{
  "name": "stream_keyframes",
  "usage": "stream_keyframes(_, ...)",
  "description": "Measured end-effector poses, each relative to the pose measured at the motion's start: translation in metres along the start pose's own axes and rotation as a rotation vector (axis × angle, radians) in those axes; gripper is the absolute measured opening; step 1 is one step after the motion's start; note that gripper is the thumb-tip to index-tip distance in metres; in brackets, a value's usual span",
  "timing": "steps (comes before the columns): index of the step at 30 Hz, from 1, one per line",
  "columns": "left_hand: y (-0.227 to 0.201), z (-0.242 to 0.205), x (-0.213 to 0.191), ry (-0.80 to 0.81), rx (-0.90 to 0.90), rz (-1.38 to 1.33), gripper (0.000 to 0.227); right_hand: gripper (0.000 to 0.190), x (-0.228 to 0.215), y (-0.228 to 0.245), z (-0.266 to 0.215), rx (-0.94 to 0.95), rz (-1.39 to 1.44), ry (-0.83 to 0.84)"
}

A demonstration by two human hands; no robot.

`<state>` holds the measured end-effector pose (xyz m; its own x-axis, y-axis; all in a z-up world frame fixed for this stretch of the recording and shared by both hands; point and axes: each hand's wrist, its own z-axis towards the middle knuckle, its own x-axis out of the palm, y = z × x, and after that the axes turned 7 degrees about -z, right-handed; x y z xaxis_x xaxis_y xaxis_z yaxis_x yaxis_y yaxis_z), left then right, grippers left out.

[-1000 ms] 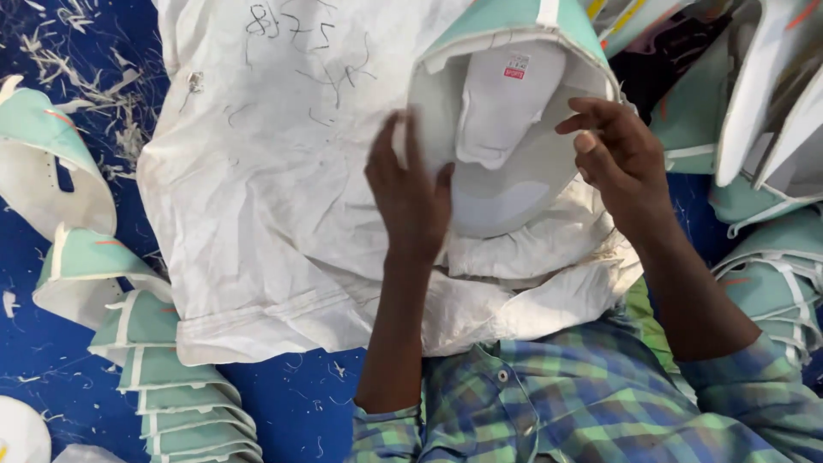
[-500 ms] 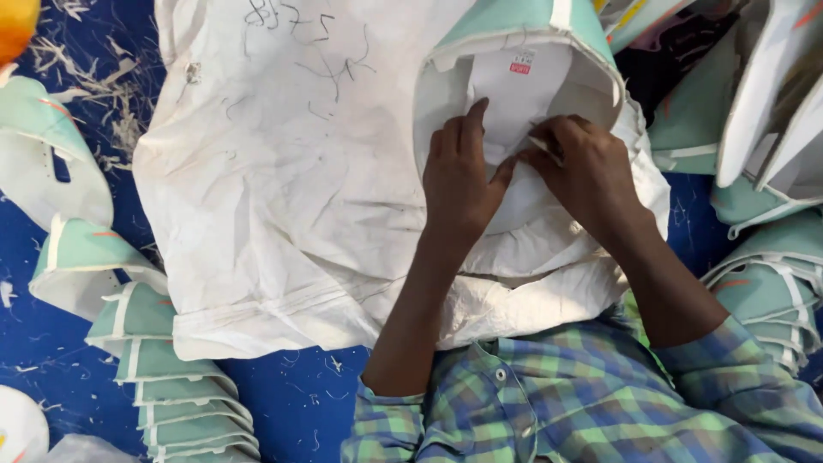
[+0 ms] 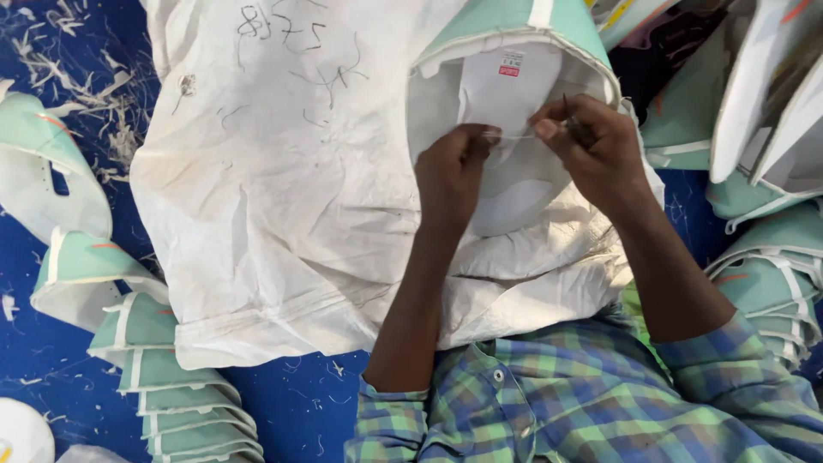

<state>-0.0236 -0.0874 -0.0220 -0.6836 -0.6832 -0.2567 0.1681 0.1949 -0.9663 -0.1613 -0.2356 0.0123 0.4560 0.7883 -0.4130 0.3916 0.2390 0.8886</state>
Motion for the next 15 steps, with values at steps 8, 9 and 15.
stream_keyframes(8,-0.007,0.011,-0.001,-0.080,-0.302,-0.353,0.022,0.037,0.016,0.025,-0.014,-0.267,-0.613,-0.057)
stream_keyframes(9,-0.007,0.010,0.000,-0.089,-0.299,-0.335,0.022,0.034,0.020,0.020,-0.013,-0.290,-0.634,-0.075)
stream_keyframes(15,-0.010,0.007,0.000,-0.093,-0.260,-0.327,0.024,0.027,0.029,0.000,-0.009,-0.352,-0.815,-0.071)
